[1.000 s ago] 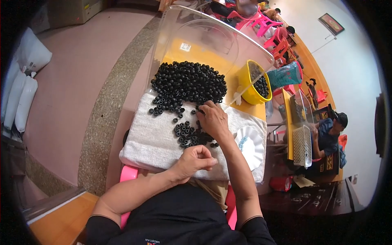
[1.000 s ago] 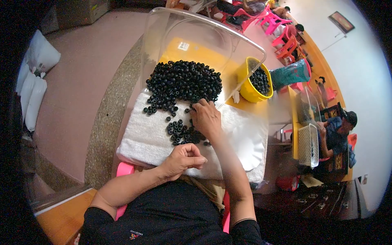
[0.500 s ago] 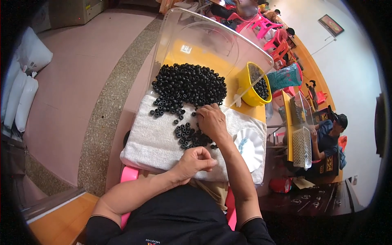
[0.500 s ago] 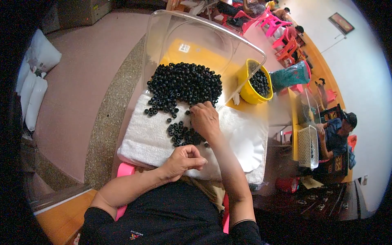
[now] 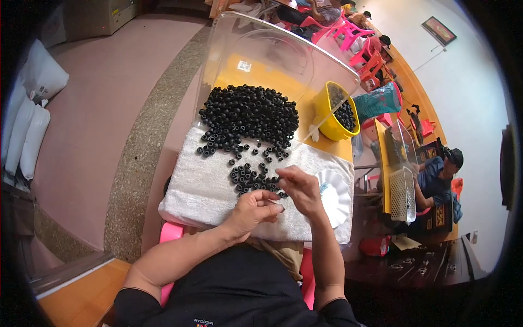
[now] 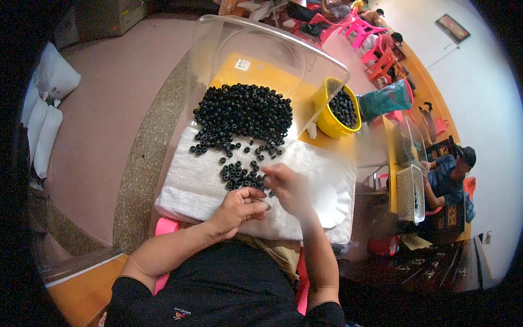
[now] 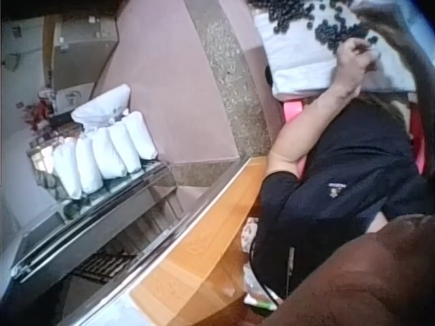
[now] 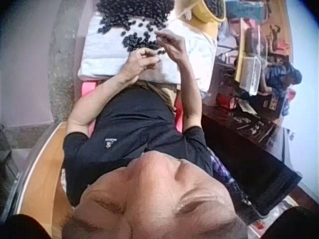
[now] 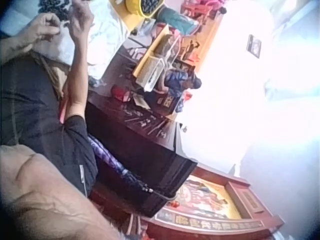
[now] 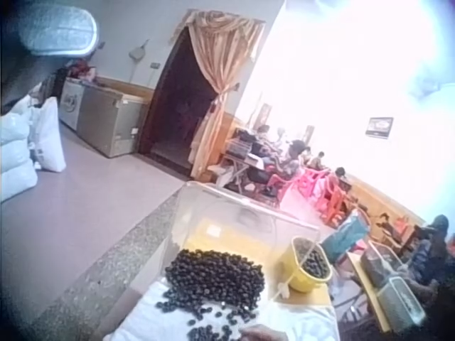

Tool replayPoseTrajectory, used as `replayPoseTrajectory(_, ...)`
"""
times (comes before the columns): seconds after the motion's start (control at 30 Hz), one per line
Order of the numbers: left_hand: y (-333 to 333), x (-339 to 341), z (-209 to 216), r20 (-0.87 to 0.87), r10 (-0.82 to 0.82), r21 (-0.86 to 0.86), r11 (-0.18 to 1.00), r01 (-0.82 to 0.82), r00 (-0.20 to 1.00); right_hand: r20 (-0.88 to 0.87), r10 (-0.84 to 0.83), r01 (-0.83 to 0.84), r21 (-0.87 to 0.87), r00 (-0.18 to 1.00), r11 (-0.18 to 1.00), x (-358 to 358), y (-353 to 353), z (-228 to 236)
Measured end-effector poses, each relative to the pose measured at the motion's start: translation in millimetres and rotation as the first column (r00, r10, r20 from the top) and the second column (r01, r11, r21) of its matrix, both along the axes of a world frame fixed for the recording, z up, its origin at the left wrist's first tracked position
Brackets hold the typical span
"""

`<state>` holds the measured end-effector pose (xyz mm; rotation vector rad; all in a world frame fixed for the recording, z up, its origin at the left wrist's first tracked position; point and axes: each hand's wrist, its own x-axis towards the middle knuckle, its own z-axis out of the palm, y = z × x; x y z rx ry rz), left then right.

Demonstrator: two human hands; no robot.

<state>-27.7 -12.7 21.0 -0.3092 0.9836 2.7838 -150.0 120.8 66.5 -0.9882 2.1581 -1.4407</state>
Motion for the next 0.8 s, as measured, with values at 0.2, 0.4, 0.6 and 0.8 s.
replayPoseTrajectory(0.2, 3.2, -0.6, -8.3, -0.126, -0.051, -0.122, 0.992, 0.036, 0.991, -0.187, 0.074, -0.080, -0.024, 0.980, 0.997, 26.5, 14.4, 0.1)
replayPoseTrajectory(0.4, 8.5, 1.5, -11.7, -0.148, -0.039, -0.227, 0.974, 0.005, 0.988, -0.452, 0.054, -0.021, 0.079, 0.891, 0.997, 32.4, 15.1, 12.7)
replayPoseTrajectory(0.6, 7.8, -0.1, -15.3, -0.144, -0.032, -0.244, 0.970, -0.004, 0.989, -0.510, -0.004, 0.048, 0.072, 0.860, 0.996, 37.1, 14.6, 10.1)
replayPoseTrajectory(0.8, 6.0, -0.6, -12.1, -0.124, -0.037, -0.273, 0.962, 0.002, 0.992, -0.513, -0.010, 0.068, 0.096, 0.859, 0.993, 41.5, 14.9, 12.3)
